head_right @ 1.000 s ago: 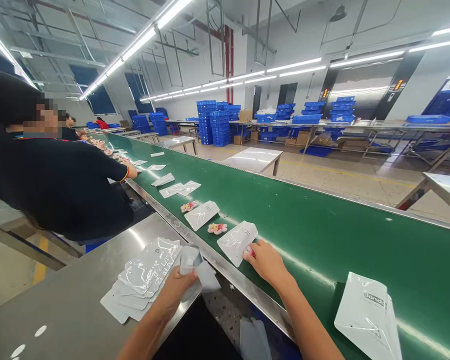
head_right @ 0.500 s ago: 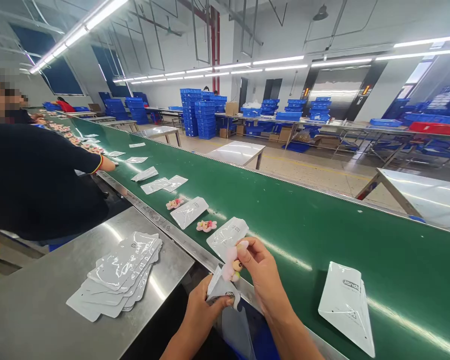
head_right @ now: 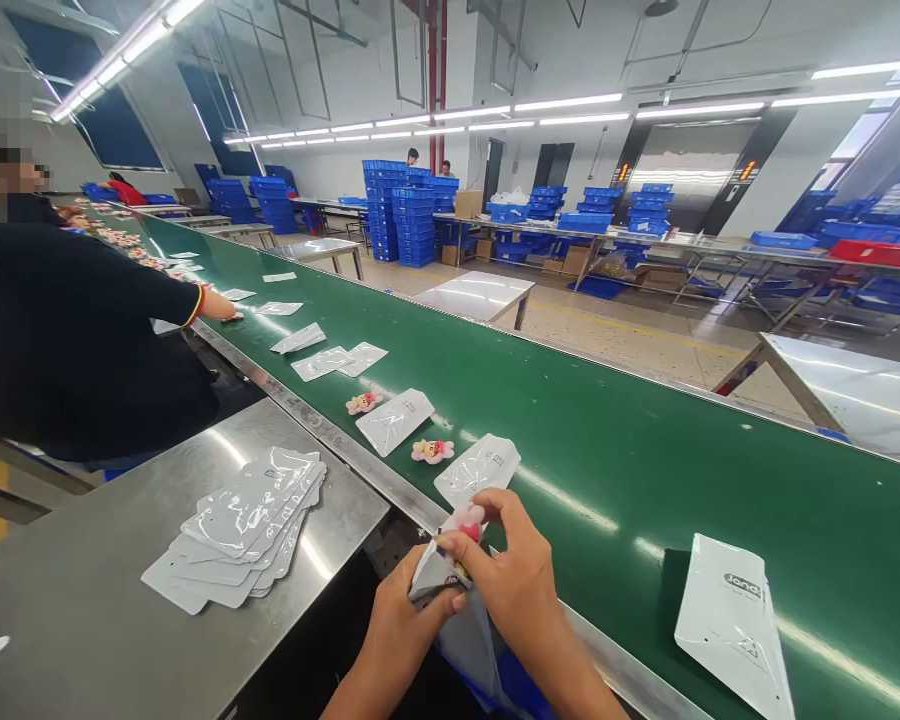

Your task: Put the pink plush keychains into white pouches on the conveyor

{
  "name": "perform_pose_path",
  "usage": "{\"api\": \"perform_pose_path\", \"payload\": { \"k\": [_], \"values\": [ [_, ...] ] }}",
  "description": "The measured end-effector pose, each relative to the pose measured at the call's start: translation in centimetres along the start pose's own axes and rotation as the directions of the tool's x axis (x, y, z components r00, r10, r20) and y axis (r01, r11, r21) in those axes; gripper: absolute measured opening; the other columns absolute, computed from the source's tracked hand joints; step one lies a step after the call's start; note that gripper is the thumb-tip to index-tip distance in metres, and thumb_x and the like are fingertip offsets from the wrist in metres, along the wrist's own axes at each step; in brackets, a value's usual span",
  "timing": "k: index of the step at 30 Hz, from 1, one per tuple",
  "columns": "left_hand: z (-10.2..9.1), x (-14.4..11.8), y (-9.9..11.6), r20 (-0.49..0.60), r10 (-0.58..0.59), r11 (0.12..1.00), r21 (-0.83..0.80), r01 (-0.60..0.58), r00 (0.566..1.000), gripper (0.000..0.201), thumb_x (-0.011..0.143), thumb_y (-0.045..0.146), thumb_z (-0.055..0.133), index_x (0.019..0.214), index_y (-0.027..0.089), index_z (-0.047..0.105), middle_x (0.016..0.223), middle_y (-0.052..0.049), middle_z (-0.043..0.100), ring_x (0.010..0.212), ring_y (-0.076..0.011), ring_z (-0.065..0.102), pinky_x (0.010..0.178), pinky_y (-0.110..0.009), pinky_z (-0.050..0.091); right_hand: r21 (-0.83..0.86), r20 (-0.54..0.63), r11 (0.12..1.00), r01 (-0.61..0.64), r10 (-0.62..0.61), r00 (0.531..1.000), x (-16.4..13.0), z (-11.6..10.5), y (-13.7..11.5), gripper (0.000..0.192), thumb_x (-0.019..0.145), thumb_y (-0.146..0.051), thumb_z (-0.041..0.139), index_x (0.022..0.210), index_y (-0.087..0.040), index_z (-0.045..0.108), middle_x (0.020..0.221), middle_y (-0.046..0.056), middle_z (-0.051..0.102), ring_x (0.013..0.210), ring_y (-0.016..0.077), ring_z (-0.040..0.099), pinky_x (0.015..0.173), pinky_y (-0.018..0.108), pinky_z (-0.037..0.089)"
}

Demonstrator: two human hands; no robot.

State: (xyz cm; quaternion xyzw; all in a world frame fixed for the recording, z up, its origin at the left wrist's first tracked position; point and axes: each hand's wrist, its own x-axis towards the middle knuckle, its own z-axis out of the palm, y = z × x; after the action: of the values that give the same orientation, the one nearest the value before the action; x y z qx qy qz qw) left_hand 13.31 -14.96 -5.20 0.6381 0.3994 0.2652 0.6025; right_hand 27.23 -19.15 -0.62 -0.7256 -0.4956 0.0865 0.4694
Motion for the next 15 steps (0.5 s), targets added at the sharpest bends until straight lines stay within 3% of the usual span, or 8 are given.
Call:
{"api": "perform_pose_path", "payload": {
  "k": [3,6,8,11,12,13,14,15],
  "values": [
    [0.3,0.0,0.1,0.095,-0.013,0.980,-0.195,0.032,0.995,0.035,0.068,0.034,0.069,0.098,0.016,0.063,0.079,0.000,0.063,0.072,-0.0153,0.053,0.065,-0.023,0.041,-0.096,0.137,0.982,0.166,-0.152,0.979,-0.5,-0.7,0.3,0.016,0.082,-0.035,0.055,0.092,-0.024,0.060,0.092,0.003,0.067,0.087,0.0196,0.063,0.082,0.034,0.051],
    [1.5,-0.4,0.1,0.130,-0.011,0.937,-0.345,0.056,0.991,0.035,0.067,0.034,0.069,0.094,0.013,0.064,0.081,-0.003,0.065,0.075,-0.0174,0.056,0.067,-0.025,0.044,-0.166,0.360,0.879,0.447,-0.368,0.857,-1.2,-1.9,0.3,0.018,0.082,-0.038,0.054,0.088,-0.027,0.066,0.123,0.004,0.057,0.115,0.0288,0.050,0.097,0.047,0.042],
    [2.1,-0.9,0.6,0.137,0.023,0.916,-0.401,0.034,0.990,0.034,0.066,0.030,0.070,0.095,0.013,0.065,0.088,-0.006,0.067,0.083,-0.0211,0.060,0.075,-0.029,0.046,-0.163,0.470,0.856,0.490,-0.369,0.802,-1.5,-3.0,0.8,0.018,0.077,-0.042,0.060,0.088,-0.029,0.068,0.131,0.003,0.050,0.120,0.0323,0.045,0.095,0.047,0.045],
    [0.6,-1.1,2.5,0.340,0.149,0.938,-0.346,-0.023,0.928,0.051,0.065,0.032,0.072,0.113,0.020,0.061,0.111,-0.008,0.065,0.106,-0.0265,0.057,0.092,-0.036,0.043,-0.056,0.570,0.963,0.265,-0.187,0.800,-1.4,-5.1,4.1,0.024,0.079,-0.040,0.056,0.100,-0.033,0.066,0.116,0.006,0.062,0.101,0.0276,0.061,0.080,0.037,0.055],
    [-0.8,-0.8,3.1,0.422,0.170,0.961,-0.271,-0.056,0.891,0.064,0.065,0.034,0.073,0.125,0.025,0.053,0.122,-0.007,0.059,0.115,-0.0269,0.051,0.099,-0.038,0.038,-0.034,0.572,0.991,0.126,-0.085,0.816,-1.0,-6.0,6.0,0.027,0.080,-0.040,0.053,0.103,-0.035,0.065,0.107,0.007,0.066,0.090,0.0252,0.065,0.073,0.034,0.057],
    [-2.6,-0.3,3.3,0.417,0.178,0.980,-0.160,-0.121,0.891,0.076,0.063,0.036,0.074,0.132,0.027,0.043,0.129,-0.006,0.054,0.122,-0.0269,0.045,0.104,-0.040,0.033,-0.016,0.520,1.000,0.001,0.008,0.854,-0.4,-6.9,8.2,0.027,0.078,-0.044,0.052,0.099,-0.037,0.067,0.095,0.008,0.069,0.077,0.0240,0.067,0.061,0.032,0.056],
    [-4.7,0.5,3.3,0.264,0.177,0.983,0.008,-0.186,0.948,0.071,0.068,0.039,0.070,0.133,0.027,0.042,0.136,-0.006,0.047,0.126,-0.0271,0.040,0.107,-0.042,0.029,-0.045,0.383,0.994,-0.100,0.109,0.917,0.4,-7.8,10.6,0.022,0.074,-0.047,0.053,0.085,-0.038,0.070,0.080,0.009,0.071,0.065,0.0226,0.067,0.052,0.030,0.052],
    [-7.1,1.4,2.8,0.043,0.174,0.958,0.223,-0.179,0.984,0.062,0.076,0.040,0.061,0.133,0.024,0.042,0.140,-0.008,0.041,0.130,-0.0272,0.034,0.108,-0.044,0.025,-0.063,0.250,0.985,-0.163,0.174,0.953,1.4,-8.7,13.0,0.017,0.070,-0.047,0.057,0.069,-0.038,0.071,0.063,0.009,0.068,0.053,0.0200,0.065,0.045,0.029,0.046]
  ]
}}
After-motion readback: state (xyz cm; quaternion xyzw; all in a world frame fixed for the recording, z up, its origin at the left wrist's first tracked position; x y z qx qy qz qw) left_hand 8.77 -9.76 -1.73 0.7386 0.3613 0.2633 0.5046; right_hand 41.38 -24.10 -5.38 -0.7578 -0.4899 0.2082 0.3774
